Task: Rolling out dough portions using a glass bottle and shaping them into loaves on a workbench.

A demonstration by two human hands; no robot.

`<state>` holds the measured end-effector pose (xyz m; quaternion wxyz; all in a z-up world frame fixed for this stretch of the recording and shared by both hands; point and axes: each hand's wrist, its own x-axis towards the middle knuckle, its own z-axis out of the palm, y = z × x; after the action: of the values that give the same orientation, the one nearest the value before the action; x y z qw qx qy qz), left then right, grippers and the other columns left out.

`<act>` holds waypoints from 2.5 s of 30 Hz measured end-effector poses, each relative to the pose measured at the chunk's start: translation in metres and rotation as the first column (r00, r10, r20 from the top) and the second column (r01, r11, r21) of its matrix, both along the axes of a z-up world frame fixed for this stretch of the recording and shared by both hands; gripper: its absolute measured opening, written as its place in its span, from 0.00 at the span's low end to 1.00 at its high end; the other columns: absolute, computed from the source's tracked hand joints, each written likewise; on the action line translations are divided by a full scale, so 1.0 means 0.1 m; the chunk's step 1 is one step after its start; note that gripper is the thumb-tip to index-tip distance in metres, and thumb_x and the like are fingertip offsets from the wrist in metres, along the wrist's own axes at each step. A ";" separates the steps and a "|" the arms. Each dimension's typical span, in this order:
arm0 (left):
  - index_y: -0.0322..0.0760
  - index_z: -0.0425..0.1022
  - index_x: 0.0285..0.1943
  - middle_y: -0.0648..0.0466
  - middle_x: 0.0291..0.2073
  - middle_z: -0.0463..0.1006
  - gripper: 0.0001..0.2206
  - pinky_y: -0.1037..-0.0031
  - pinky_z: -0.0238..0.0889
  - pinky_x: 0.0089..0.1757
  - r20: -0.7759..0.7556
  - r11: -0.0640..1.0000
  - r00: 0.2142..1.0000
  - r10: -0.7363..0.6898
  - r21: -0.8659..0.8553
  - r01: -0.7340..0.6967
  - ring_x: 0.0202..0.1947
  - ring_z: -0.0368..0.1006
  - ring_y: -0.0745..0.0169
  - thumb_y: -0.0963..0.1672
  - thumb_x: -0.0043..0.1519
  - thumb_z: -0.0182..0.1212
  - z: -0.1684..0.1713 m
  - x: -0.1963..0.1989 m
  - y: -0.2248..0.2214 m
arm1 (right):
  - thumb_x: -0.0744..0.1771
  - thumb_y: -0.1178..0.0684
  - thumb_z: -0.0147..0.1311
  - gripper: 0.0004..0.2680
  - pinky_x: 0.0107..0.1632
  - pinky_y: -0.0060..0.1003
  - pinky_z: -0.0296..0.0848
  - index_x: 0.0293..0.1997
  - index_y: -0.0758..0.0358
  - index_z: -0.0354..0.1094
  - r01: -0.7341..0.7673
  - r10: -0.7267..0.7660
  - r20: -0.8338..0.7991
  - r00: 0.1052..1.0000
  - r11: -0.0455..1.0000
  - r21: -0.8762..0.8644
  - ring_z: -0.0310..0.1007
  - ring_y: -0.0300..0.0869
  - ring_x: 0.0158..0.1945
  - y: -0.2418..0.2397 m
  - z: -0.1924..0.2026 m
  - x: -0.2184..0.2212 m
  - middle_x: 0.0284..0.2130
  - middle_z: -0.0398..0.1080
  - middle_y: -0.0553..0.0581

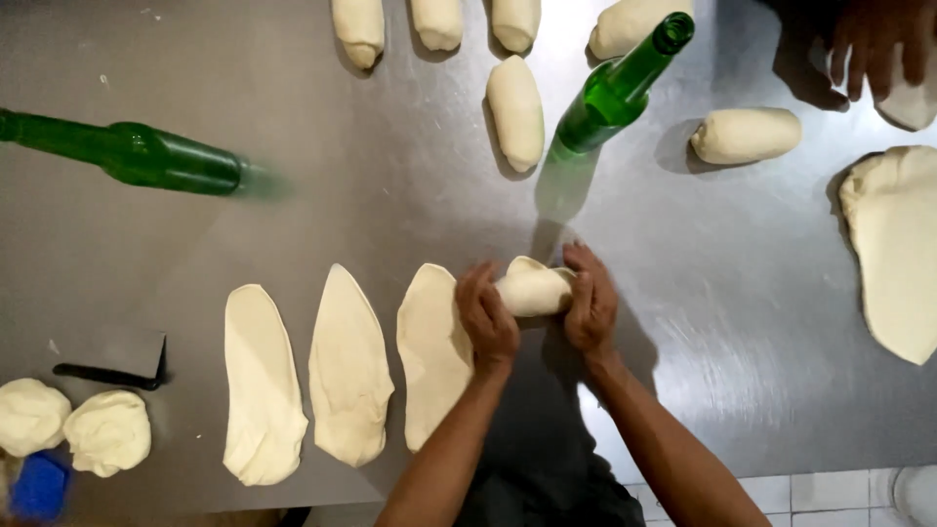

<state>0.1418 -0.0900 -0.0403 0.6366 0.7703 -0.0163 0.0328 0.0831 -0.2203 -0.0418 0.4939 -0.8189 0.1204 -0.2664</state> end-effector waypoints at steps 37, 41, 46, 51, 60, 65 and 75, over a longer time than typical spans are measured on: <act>0.34 0.81 0.50 0.47 0.49 0.81 0.10 0.64 0.73 0.53 -0.255 0.984 0.955 -0.150 0.055 0.169 0.56 0.77 0.48 0.44 0.64 0.62 0.26 -1.13 2.18 | 0.65 0.44 0.58 0.24 0.55 0.40 0.76 0.71 0.52 0.62 -0.218 0.396 -0.669 0.630 0.916 0.337 0.75 0.44 0.54 0.37 0.98 1.64 0.57 0.73 0.56; 0.35 0.82 0.48 0.48 0.47 0.83 0.09 0.57 0.64 0.58 -0.030 0.916 0.944 -0.330 0.231 0.327 0.57 0.74 0.43 0.42 0.60 0.69 0.20 -1.16 2.32 | 0.68 0.46 0.58 0.24 0.56 0.42 0.74 0.73 0.58 0.58 -0.171 0.227 -0.283 0.932 0.963 0.210 0.72 0.46 0.57 0.63 1.11 2.29 0.59 0.70 0.61; 0.38 0.81 0.55 0.46 0.54 0.78 0.15 0.46 0.54 0.63 -0.006 0.763 0.790 -0.613 0.256 0.594 0.65 0.66 0.40 0.46 0.62 0.69 0.01 -1.14 2.52 | 0.68 0.44 0.57 0.27 0.61 0.47 0.69 0.74 0.63 0.53 -0.077 0.069 -0.177 0.982 0.996 -0.041 0.65 0.54 0.63 0.79 0.64 2.71 0.64 0.63 0.66; 0.37 0.71 0.69 0.41 0.71 0.61 0.29 0.40 0.42 0.68 -0.018 0.486 0.530 -0.848 0.376 0.789 0.76 0.48 0.34 0.57 0.67 0.65 -0.28 -1.16 2.60 | 0.69 0.42 0.56 0.30 0.69 0.53 0.58 0.77 0.67 0.46 0.012 -0.069 -0.185 0.980 0.955 -0.296 0.52 0.64 0.72 0.87 0.16 2.54 0.71 0.51 0.73; 0.45 0.63 0.75 0.48 0.73 0.61 0.41 0.48 0.47 0.69 0.008 0.424 0.540 -0.842 0.628 0.652 0.78 0.50 0.43 0.49 0.48 0.75 -0.15 -1.03 2.60 | 0.67 0.48 0.55 0.24 0.76 0.54 0.51 0.72 0.64 0.58 -0.427 0.343 -0.284 0.896 0.842 -0.329 0.49 0.62 0.78 1.63 0.07 -0.55 0.73 0.55 0.66; 0.44 0.68 0.69 0.51 0.71 0.67 0.33 0.56 0.58 0.66 0.144 0.513 0.536 -0.832 0.570 0.642 0.75 0.57 0.45 0.48 0.52 0.72 -0.63 -1.11 2.47 | 0.55 0.46 0.67 0.32 0.69 0.59 0.54 0.65 0.63 0.62 -0.535 0.403 -0.362 0.841 0.723 -0.438 0.52 0.65 0.72 1.75 -0.08 -1.45 0.66 0.60 0.65; 0.45 0.72 0.69 0.59 0.68 0.73 0.15 0.63 0.60 0.68 0.176 0.757 0.790 -0.587 0.464 0.460 0.71 0.68 0.55 0.48 0.74 0.57 -0.16 -1.54 2.47 | 0.70 0.60 0.48 0.13 0.72 0.48 0.63 0.63 0.64 0.68 -0.133 0.083 -0.190 0.978 0.953 -0.273 0.56 0.59 0.77 2.13 -0.35 -1.63 0.65 0.67 0.64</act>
<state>-0.0123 0.1568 -0.0566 0.4386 0.8312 -0.3401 -0.0321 -0.0804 -0.0075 -0.0771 0.3725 -0.9070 0.0791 -0.1799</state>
